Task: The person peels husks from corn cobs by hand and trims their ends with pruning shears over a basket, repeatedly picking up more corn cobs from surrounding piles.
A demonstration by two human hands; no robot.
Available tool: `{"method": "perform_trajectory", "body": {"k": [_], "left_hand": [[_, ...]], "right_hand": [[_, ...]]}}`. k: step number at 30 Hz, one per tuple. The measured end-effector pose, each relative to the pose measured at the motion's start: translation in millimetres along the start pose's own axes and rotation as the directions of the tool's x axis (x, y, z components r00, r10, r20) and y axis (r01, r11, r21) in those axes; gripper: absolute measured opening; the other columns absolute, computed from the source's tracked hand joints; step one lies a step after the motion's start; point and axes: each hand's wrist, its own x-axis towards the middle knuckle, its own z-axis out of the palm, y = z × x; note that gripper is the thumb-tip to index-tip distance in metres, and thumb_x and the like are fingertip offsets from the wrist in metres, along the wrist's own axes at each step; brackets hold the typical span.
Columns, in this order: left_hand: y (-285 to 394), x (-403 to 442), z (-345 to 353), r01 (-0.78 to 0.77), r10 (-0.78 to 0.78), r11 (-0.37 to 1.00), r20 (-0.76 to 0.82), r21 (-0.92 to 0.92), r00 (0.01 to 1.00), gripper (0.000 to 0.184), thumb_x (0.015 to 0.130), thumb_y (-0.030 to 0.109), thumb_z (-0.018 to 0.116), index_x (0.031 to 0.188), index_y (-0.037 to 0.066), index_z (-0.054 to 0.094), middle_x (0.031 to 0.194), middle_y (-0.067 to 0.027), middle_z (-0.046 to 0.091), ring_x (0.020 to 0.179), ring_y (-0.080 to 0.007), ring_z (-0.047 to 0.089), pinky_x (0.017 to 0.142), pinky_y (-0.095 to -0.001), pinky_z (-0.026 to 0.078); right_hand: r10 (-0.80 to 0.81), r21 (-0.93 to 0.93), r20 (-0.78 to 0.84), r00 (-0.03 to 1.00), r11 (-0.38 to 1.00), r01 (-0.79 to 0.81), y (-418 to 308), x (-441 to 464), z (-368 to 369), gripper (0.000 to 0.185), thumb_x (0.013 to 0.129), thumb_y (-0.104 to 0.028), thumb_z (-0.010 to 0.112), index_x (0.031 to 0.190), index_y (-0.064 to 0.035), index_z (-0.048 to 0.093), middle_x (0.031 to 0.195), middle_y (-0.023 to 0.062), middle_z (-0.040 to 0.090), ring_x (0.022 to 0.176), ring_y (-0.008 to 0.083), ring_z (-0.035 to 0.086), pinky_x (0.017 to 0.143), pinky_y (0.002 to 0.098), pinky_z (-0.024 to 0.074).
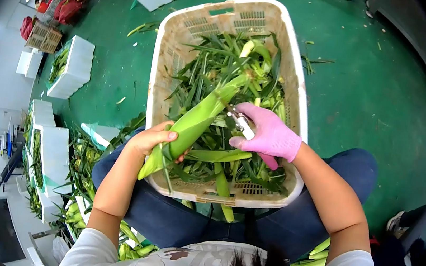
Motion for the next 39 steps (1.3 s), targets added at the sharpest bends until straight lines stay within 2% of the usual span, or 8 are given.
{"method": "perform_trajectory", "body": {"k": [4, 6, 14, 21, 25, 32, 38, 39], "left_hand": [[-10, 6, 1, -0.086, 0.083, 0.996, -0.119, -0.021, 0.989, 0.064, 0.08, 0.033, 0.081, 0.124, 0.0, 0.049, 0.102, -0.0177, 0.067, 0.084, -0.028, 0.07, 0.074, -0.0392, 0.059], [-16, 14, -6, -0.182, 0.203, 0.976, -0.206, 0.116, 0.957, 0.062, 0.081, 0.032, 0.081, 0.123, 0.0, 0.049, 0.101, -0.0175, 0.067, 0.085, -0.0273, 0.07, 0.076, -0.0395, 0.059], [-6, 34, 2, -0.382, 0.477, 0.818, -0.138, 0.43, 0.868, 0.085, 0.079, 0.031, 0.083, 0.146, 0.001, 0.04, 0.131, -0.0112, 0.058, 0.12, -0.0211, 0.055, 0.105, -0.0365, 0.042], [-17, 38, 15, -0.354, 0.394, 0.812, 0.011, 0.465, 0.919, 0.088, 0.073, 0.019, 0.086, 0.149, 0.005, 0.042, 0.138, -0.0085, 0.055, 0.127, -0.0204, 0.052, 0.109, -0.0368, 0.039], [-11, 40, 30, -0.506, 0.683, 0.311, 0.181, 0.804, 0.708, 0.082, 0.067, 0.017, 0.087, 0.142, 0.017, 0.053, 0.131, -0.0123, 0.06, 0.116, -0.0309, 0.06, 0.1, -0.0401, 0.047], [-13, 34, 30, -0.274, 0.654, -0.381, 0.467, 0.883, 0.596, 0.09, 0.053, 0.018, 0.089, 0.136, 0.032, 0.057, 0.125, -0.0071, 0.061, 0.118, -0.0273, 0.06, 0.104, -0.0508, 0.044], [-1, 28, -8, 0.3, 0.892, -0.021, -0.118, 0.954, 0.436, 0.053, 0.077, 0.01, 0.073, 0.128, 0.017, 0.062, 0.118, -0.0191, 0.063, 0.103, -0.035, 0.064, 0.091, -0.0464, 0.05], [2, 19, -8, 0.453, 0.697, 0.067, -0.367, 0.889, 0.616, 0.043, 0.078, 0.017, 0.074, 0.12, 0.011, 0.067, 0.112, -0.0167, 0.065, 0.096, -0.0345, 0.066, 0.086, -0.0427, 0.053]], "right_hand": [[0.197, 0.1, -0.1, 0.975, 0.977, -0.187, -1, 11, 19, 0.028, 0.078, -0.018, 0.073, 0.097, -0.0023, 0.059, 0.074, 0.0011, 0.058, 0.069, 0.0124, 0.056, 0.066, 0.0279, 0.0487], [0.309, 0.541, 0.008, 0.951, 0.798, -0.264, -13, 3, 20, 0.028, 0.082, -0.018, 0.069, 0.104, -0.0025, 0.059, 0.079, 0.0032, 0.062, 0.074, 0.0145, 0.062, 0.07, 0.0303, 0.0517], [0.143, 0.792, 0.224, 0.964, 0.551, -0.265, -14, -13, 36, 0.056, 0.089, -0.016, 0.069, 0.138, -0.0042, 0.044, 0.112, 0.0054, 0.058, 0.096, 0.0129, 0.057, 0.085, 0.0286, 0.0485], [0.242, 0.681, 0.064, 0.968, 0.699, -0.219, -19, -14, 19, 0.019, 0.085, -0.017, 0.07, 0.092, -0.0011, 0.063, 0.078, 0.0038, 0.062, 0.062, 0.0135, 0.062, 0.059, 0.0258, 0.051], [0.417, 0.883, 0.147, 0.897, 0.353, -0.309, -15, -12, 8, 0.043, 0.094, -0.046, 0.061, 0.111, -0.0061, 0.059, 0.094, 0.0069, 0.068, 0.079, 0.0169, 0.066, 0.071, 0.0332, 0.0545], [0.387, 0.818, 0.328, 0.862, 0.339, -0.464, -4, -17, 43, 0.046, 0.087, -0.029, 0.073, 0.122, -0.0021, 0.058, 0.104, 0.0045, 0.065, 0.093, 0.0152, 0.061, 0.084, 0.03, 0.0502], [0.4, 0.737, -0.144, 0.905, 0.654, -0.171, -7, -7, 26, 0.057, 0.082, -0.022, 0.075, 0.127, 0.0016, 0.051, 0.107, 0.0063, 0.061, 0.098, 0.0148, 0.057, 0.092, 0.0311, 0.0456], [0.388, 0.729, -0.178, 0.904, 0.669, -0.144, -1, -6, 25, 0.061, 0.081, -0.024, 0.075, 0.129, 0.0011, 0.049, 0.106, 0.0074, 0.06, 0.098, 0.0159, 0.057, 0.091, 0.0314, 0.0465]]}}
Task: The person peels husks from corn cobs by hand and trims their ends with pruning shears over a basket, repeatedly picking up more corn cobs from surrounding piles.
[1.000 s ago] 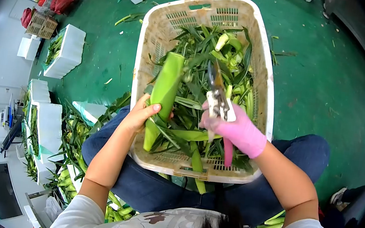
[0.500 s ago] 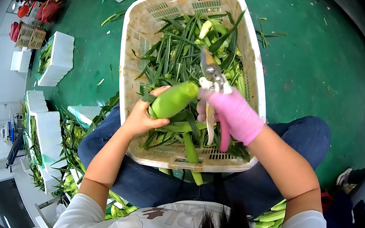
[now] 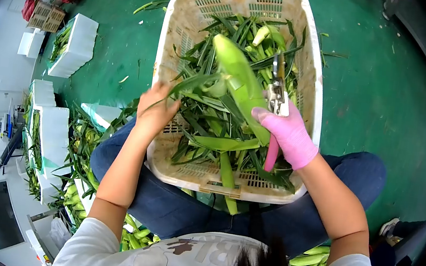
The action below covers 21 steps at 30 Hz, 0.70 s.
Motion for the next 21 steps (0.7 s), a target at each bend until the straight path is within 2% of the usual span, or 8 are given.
{"method": "perform_trajectory", "body": {"k": [2, 3, 4, 6, 9, 12, 19, 21], "left_hand": [[2, -2, 5, 0.045, 0.185, 0.935, 0.59, -0.352, 0.786, 0.036, 0.088, 0.023, 0.069, 0.119, 0.005, 0.069, 0.108, -0.0168, 0.071, 0.096, -0.0277, 0.07, 0.086, -0.0369, 0.054], [10, -13, 28, 0.073, 0.449, 0.719, 0.541, -0.691, 0.711, 0.038, 0.094, 0.029, 0.066, 0.122, 0.003, 0.068, 0.109, -0.0122, 0.073, 0.094, -0.0212, 0.069, 0.086, -0.0343, 0.055], [46, -28, 19, 0.438, 0.508, 0.344, 0.557, -0.831, 0.658, 0.045, 0.099, 0.037, 0.061, 0.125, 0.001, 0.065, 0.115, -0.0083, 0.07, 0.099, -0.0197, 0.067, 0.086, -0.0353, 0.055], [86, -46, 32, 0.418, 0.394, -0.012, 0.38, -0.908, 0.837, 0.063, 0.101, 0.045, 0.054, 0.146, 0.002, 0.04, 0.135, -0.0075, 0.056, 0.121, -0.0194, 0.056, 0.096, -0.0369, 0.051], [89, -47, 32, 0.497, 0.133, -0.521, 0.509, -0.694, 0.851, 0.06, 0.099, 0.051, 0.056, 0.139, 0.007, 0.044, 0.134, -0.0066, 0.056, 0.118, -0.0222, 0.055, 0.103, -0.0414, 0.043], [56, -42, 29, 0.62, 0.152, -0.56, 0.667, -0.55, 0.729, 0.055, 0.089, 0.053, 0.067, 0.124, 0.012, 0.055, 0.111, -0.0056, 0.063, 0.102, -0.0226, 0.061, 0.089, -0.0448, 0.051], [47, -27, 21, 0.423, 0.146, -0.163, 0.402, -0.891, 0.904, 0.053, 0.088, 0.041, 0.072, 0.119, 0.004, 0.051, 0.093, -0.0093, 0.062, 0.079, -0.0195, 0.063, 0.073, -0.0335, 0.053], [49, -25, 14, 0.305, 0.125, 0.031, 0.307, -0.952, 0.944, 0.056, 0.086, 0.035, 0.076, 0.122, 0.003, 0.049, 0.094, -0.0092, 0.062, 0.079, -0.019, 0.064, 0.073, -0.0338, 0.053]], "right_hand": [[-0.251, -0.322, -0.095, 0.963, 0.923, 0.209, 10, 4, 2, 0.06, 0.081, -0.025, 0.075, 0.129, -0.0003, 0.049, 0.106, 0.0084, 0.06, 0.098, 0.0168, 0.057, 0.091, 0.0314, 0.0469], [-0.375, -0.475, -0.113, 0.92, 0.834, 0.282, 15, 4, 5, 0.059, 0.081, -0.026, 0.075, 0.128, -0.001, 0.049, 0.106, 0.0089, 0.06, 0.098, 0.0172, 0.057, 0.09, 0.0314, 0.0471], [-0.479, -0.578, -0.111, 0.871, 0.743, 0.336, 19, 3, 13, 0.058, 0.08, -0.026, 0.075, 0.126, -0.002, 0.049, 0.103, 0.0126, 0.062, 0.097, 0.0222, 0.062, 0.087, 0.0333, 0.0494], [-0.573, -0.784, -0.014, 0.82, 0.515, 0.346, 24, -6, 32, 0.055, 0.075, -0.019, 0.076, 0.122, -0.0023, 0.051, 0.098, 0.0184, 0.064, 0.09, 0.0354, 0.065, 0.078, 0.0409, 0.0518], [-0.614, -0.728, 0.339, 0.713, 0.309, 0.613, 32, -6, 60, 0.059, 0.064, -0.01, 0.076, 0.119, -0.0049, 0.053, 0.096, 0.0183, 0.064, 0.088, 0.0364, 0.064, 0.076, 0.0443, 0.05], [-0.573, -0.726, 0.519, 0.635, 0.097, 0.681, 37, -25, 75, 0.059, 0.063, -0.011, 0.079, 0.117, -0.0054, 0.055, 0.098, 0.0156, 0.063, 0.091, 0.0329, 0.062, 0.083, 0.0419, 0.0475], [-0.269, -0.582, 0.119, 0.956, 0.761, 0.287, -18, 9, 20, 0.07, 0.075, -0.027, 0.078, 0.13, 0.0015, 0.047, 0.112, 0.0171, 0.061, 0.104, 0.0285, 0.061, 0.095, 0.0382, 0.0478], [-0.246, -0.568, 0.149, 0.958, 0.772, 0.286, -25, 18, -8, 0.075, 0.075, -0.029, 0.079, 0.135, 0.0013, 0.044, 0.12, 0.0163, 0.059, 0.112, 0.0256, 0.057, 0.101, 0.0361, 0.0444]]}}
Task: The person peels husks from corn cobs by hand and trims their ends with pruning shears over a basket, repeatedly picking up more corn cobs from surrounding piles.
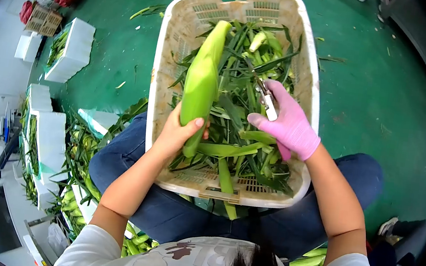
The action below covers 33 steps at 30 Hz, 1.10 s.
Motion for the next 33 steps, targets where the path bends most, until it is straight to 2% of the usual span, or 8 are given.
{"method": "perform_trajectory", "body": {"k": [3, 8, 13, 18, 24, 30, 31, 33], "left_hand": [[-6, 7, 3, -0.275, 0.249, 0.906, 0.119, 0.321, 0.961, 0.06, 0.082, 0.032, 0.08, 0.124, 0.003, 0.049, 0.095, -0.0098, 0.063, 0.076, -0.0185, 0.064, 0.071, -0.0326, 0.054], [0, -10, 4, 0.293, -0.267, 0.955, 0.535, 0.038, 0.802, 0.064, 0.078, 0.042, 0.081, 0.119, 0.002, 0.053, 0.084, -0.01, 0.063, 0.066, -0.0188, 0.064, 0.061, -0.032, 0.053], [-27, -13, -9, 0.598, -0.064, 0.734, 0.844, -0.321, 0.532, 0.066, 0.09, 0.05, 0.067, 0.127, -0.001, 0.05, 0.087, -0.0149, 0.063, 0.069, -0.0226, 0.067, 0.057, -0.0331, 0.056], [-42, 5, -30, 0.499, -0.454, 0.863, 0.309, -0.079, 0.835, 0.077, 0.087, 0.058, 0.067, 0.135, 0.002, 0.045, 0.103, -0.0173, 0.064, 0.077, -0.0234, 0.068, 0.06, -0.0334, 0.058], [-26, 1, -18, 0.302, -0.337, 0.937, 0.216, 0.177, 0.916, 0.073, 0.084, 0.038, 0.08, 0.138, 0.006, 0.042, 0.098, -0.0064, 0.063, 0.08, -0.0146, 0.063, 0.059, -0.0274, 0.053], [-9, 5, -33, 0.457, -0.432, 0.889, 0.387, 0.031, 0.814, 0.072, 0.081, 0.03, 0.08, 0.139, 0.007, 0.043, 0.101, -0.0068, 0.064, 0.081, -0.0125, 0.062, 0.058, -0.0248, 0.053], [-5, 2, -27, 0.396, -0.414, 0.91, 0.273, 0.118, 0.869, 0.069, 0.079, 0.035, 0.082, 0.133, 0.004, 0.051, 0.105, -0.0078, 0.064, 0.088, -0.0164, 0.063, 0.068, -0.0308, 0.055], [-20, 5, -18, 0.118, -0.172, 0.932, 0.13, 0.344, 0.976, 0.065, 0.076, 0.036, 0.084, 0.125, 0.003, 0.058, 0.108, -0.0088, 0.063, 0.095, -0.0203, 0.063, 0.079, -0.0353, 0.054]], "right_hand": [[-0.042, -0.13, 0.056, 0.998, 0.99, 0.049, 7, -6, -17, 0.087, 0.074, -0.03, 0.08, 0.143, 0.0027, 0.04, 0.132, 0.0217, 0.053, 0.125, 0.0337, 0.051, 0.11, 0.0387, 0.0382], [-0.438, -0.489, 0.179, 0.881, 0.738, 0.466, 12, -9, -41, 0.08, 0.071, -0.026, 0.078, 0.138, 0.0006, 0.043, 0.12, 0.0207, 0.055, 0.116, 0.0403, 0.052, 0.105, 0.044, 0.0418], [-0.394, -0.343, 0.077, 0.916, 0.852, 0.396, 18, -25, -8, 0.061, 0.073, -0.025, 0.074, 0.126, -0.0025, 0.052, 0.111, 0.0217, 0.06, 0.104, 0.04, 0.058, 0.094, 0.0448, 0.0476], [-0.075, -0.399, 0.044, 0.996, 0.913, 0.086, 41, -12, 3, 0.046, 0.077, -0.027, 0.072, 0.111, -0.0009, 0.057, 0.089, 0.0226, 0.065, 0.085, 0.0413, 0.064, 0.079, 0.0447, 0.0518], [0.018, -0.463, 0.035, 0.999, 0.886, 0.0, 47, -4, 4, 0.035, 0.079, -0.029, 0.07, 0.099, -0.0014, 0.06, 0.083, 0.0204, 0.064, 0.08, 0.0371, 0.065, 0.077, 0.0432, 0.0519], [0.025, -0.062, 0.023, 0.999, 0.998, -0.023, 46, -10, 2, 0.023, 0.082, -0.022, 0.063, 0.093, -0.003, 0.058, 0.075, 0.0102, 0.061, 0.067, 0.0195, 0.06, 0.071, 0.0351, 0.0516], [0.229, 0.205, 0.04, 0.973, 0.951, -0.232, 37, -11, 0, 0.029, 0.083, -0.025, 0.069, 0.098, -0.0037, 0.058, 0.082, 0.0072, 0.064, 0.075, 0.0184, 0.061, 0.076, 0.0349, 0.0522], [0.202, 0.419, -0.016, 0.979, 0.891, -0.177, 36, -9, 3, 0.036, 0.082, -0.026, 0.073, 0.105, -0.0025, 0.057, 0.091, 0.0078, 0.065, 0.084, 0.0186, 0.062, 0.082, 0.0352, 0.052]]}}
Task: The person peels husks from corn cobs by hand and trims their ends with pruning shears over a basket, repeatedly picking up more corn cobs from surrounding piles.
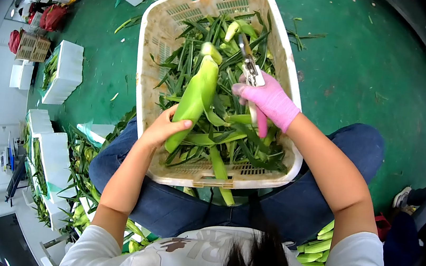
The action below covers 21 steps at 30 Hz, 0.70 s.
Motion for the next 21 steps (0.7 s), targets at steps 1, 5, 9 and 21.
{"method": "perform_trajectory", "body": {"k": [1, 5, 9, 21], "left_hand": [[-2, 3, 8, -0.109, 0.123, 0.984, -0.092, 0.143, 0.988, 0.063, 0.075, 0.037, 0.085, 0.122, 0.002, 0.061, 0.109, -0.0093, 0.062, 0.098, -0.0222, 0.062, 0.084, -0.0375, 0.053], [20, -13, 43, -0.172, 0.383, 0.754, -0.212, 0.634, 0.899, 0.064, 0.067, 0.027, 0.087, 0.12, -0.001, 0.064, 0.106, -0.0137, 0.057, 0.102, -0.0291, 0.06, 0.092, -0.0377, 0.048], [16, -23, 27, -0.22, 0.193, 0.917, -0.113, -0.332, 0.975, 0.075, 0.084, 0.035, 0.076, 0.144, 0.004, 0.043, 0.117, -0.0171, 0.063, 0.093, -0.0262, 0.067, 0.075, -0.0318, 0.056], [-170, -404, 16, -0.837, -0.323, 0.214, -0.845, -0.504, 0.426, 0.054, 0.094, 0.049, 0.062, 0.125, 0.006, 0.053, 0.096, -0.0046, 0.057, 0.061, -0.011, 0.05, 0.047, -0.0216, 0.042]], "right_hand": [[-0.023, 0.108, -0.026, 0.999, 0.994, 0.026, -3, 0, 1, 0.04, 0.082, -0.027, 0.075, 0.108, -0.002, 0.057, 0.095, 0.0082, 0.065, 0.088, 0.0186, 0.062, 0.085, 0.0354, 0.0519], [-0.005, 0.058, -0.012, 1.0, 0.998, 0.005, -16, -8, 15, 0.061, 0.083, -0.027, 0.072, 0.133, 0.0, 0.047, 0.112, 0.0139, 0.061, 0.072, 0.0199, 0.062, 0.055, 0.0314, 0.0491], [-0.031, 0.182, 0.042, 0.999, 0.983, 0.022, -28, -7, 13, 0.064, 0.083, -0.025, 0.066, 0.138, -0.0003, 0.043, 0.108, 0.0135, 0.061, 0.049, 0.0207, 0.062, 0.028, 0.0288, 0.0457], [0.23, 0.305, 0.242, 0.943, 0.904, -0.299, 1, 4, 17, 0.054, 0.096, -0.054, 0.056, 0.124, -0.0084, 0.057, 0.118, 0.0106, 0.064, 0.115, 0.0266, 0.06, 0.101, 0.0403, 0.0462]]}}
